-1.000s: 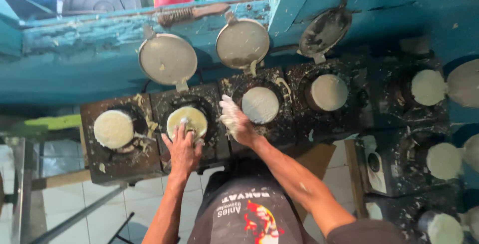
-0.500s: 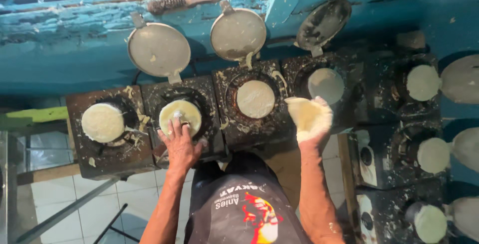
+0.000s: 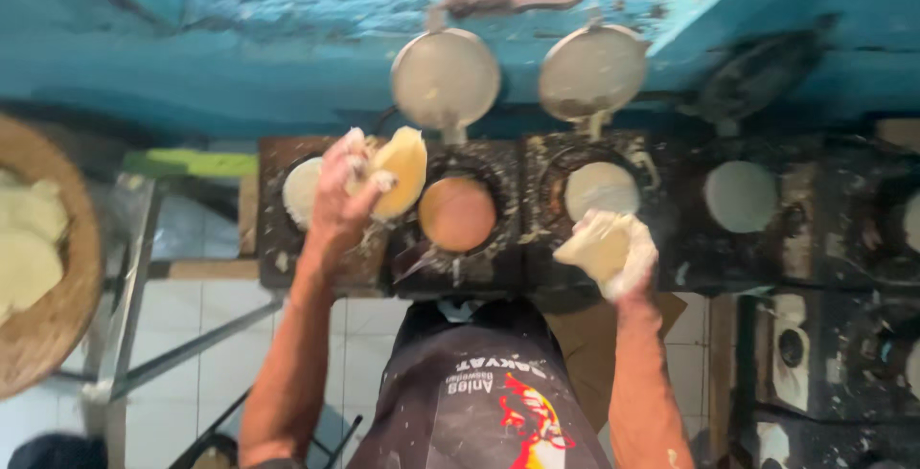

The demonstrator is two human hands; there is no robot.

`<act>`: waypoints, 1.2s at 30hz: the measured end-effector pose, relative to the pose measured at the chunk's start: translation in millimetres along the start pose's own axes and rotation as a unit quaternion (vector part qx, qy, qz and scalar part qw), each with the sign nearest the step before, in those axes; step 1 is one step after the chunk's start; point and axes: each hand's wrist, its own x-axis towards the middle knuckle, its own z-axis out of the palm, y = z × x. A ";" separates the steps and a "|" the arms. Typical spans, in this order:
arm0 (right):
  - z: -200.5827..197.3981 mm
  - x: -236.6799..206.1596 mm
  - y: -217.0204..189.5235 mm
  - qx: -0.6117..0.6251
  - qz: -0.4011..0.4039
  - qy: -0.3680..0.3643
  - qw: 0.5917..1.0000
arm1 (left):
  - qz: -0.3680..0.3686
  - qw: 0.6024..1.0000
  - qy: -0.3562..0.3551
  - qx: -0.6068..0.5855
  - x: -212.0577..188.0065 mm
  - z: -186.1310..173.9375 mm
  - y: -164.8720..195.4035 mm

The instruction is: The person scoops batter from a large basin and spreads it by hand onto several round griddle molds on a multi-burner stove. They press and smooth the cooking flatbreads, peel finished ones off the molds, and stack the cooked flatbreads on a round woven tray.

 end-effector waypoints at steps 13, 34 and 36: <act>117.4 99.2 237.0 -0.825 -0.342 -0.049 0.447 | -0.070 0.939 -0.171 0.289 -66.3 -84.2 -101.9; 118.1 44.8 236.6 -0.807 -0.323 -0.096 0.485 | -0.043 0.944 -0.176 0.277 -80.8 -81.4 -122.2; 112.5 61.8 223.3 -0.800 -0.322 -0.006 0.506 | -0.052 0.941 -0.182 0.280 -84.4 -79.2 -124.1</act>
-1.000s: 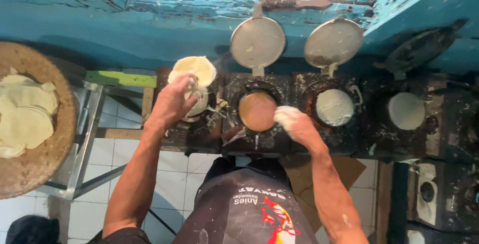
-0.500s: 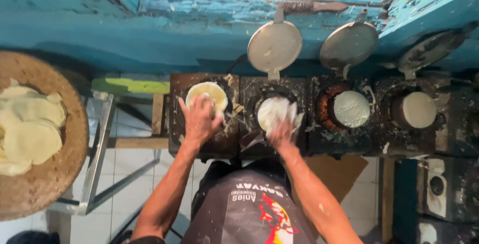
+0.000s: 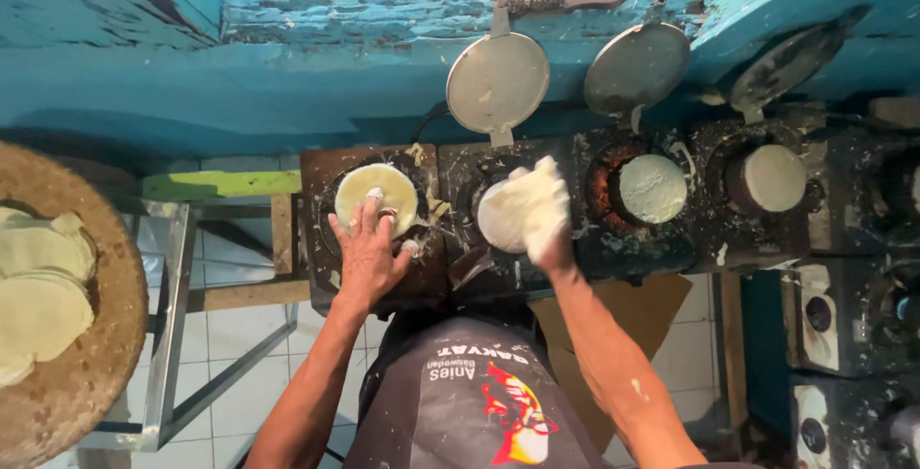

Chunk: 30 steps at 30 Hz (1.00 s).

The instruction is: The person scoops batter from a large basin and spreads it by hand onto several round griddle molds on a multi-burner stove. They press and smooth the cooking flatbreads, peel finished ones off the molds, and stack the cooked flatbreads on a round woven tray.

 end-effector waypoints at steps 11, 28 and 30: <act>17.1 15.5 17.3 0.102 0.102 0.074 0.987 | -0.004 0.999 -0.016 0.033 8.0 -3.7 1.6; -61.6 27.1 76.9 0.700 0.354 0.019 0.620 | -0.030 0.996 0.020 0.078 6.9 23.3 15.2; -74.3 13.4 52.7 0.745 0.305 0.051 0.590 | -0.042 0.995 0.033 0.083 9.8 17.8 15.7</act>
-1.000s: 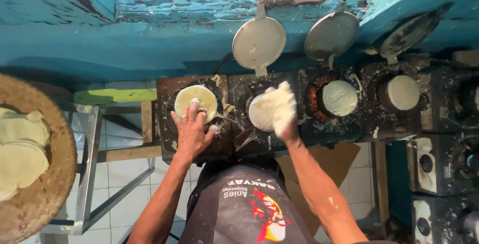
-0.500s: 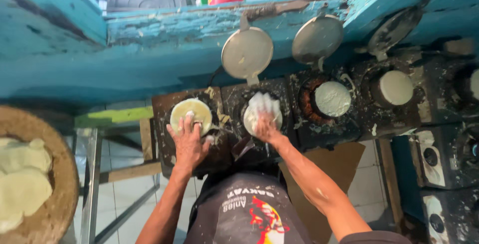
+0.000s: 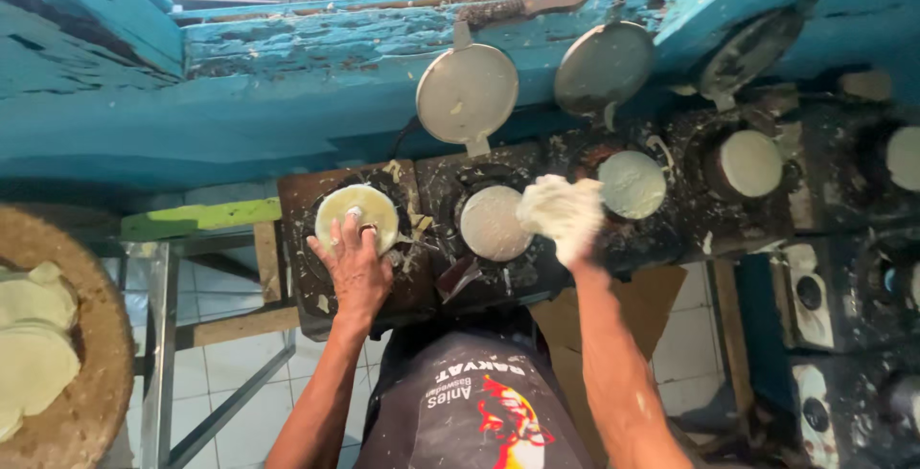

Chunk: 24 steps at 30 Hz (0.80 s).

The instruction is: The person scoops batter from a large basin and spreads it by hand onto several round griddle molds on a multi-burner stove. They press and smooth the cooking flatbreads, peel finished ones off the molds, and stack the cooked flatbreads on a round woven tray.

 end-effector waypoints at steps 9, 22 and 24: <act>-35.3 -88.7 -61.4 0.045 0.089 -0.010 0.995 | 0.013 0.964 -0.008 -0.264 72.4 -110.8 -36.1; -253.1 -228.3 -140.8 0.256 -0.075 0.125 0.956 | -0.042 0.646 -0.431 -0.629 107.9 28.5 386.7; -292.6 -253.7 -153.5 0.207 -0.116 0.312 0.920 | 0.085 0.661 -0.395 -0.632 127.9 58.3 466.0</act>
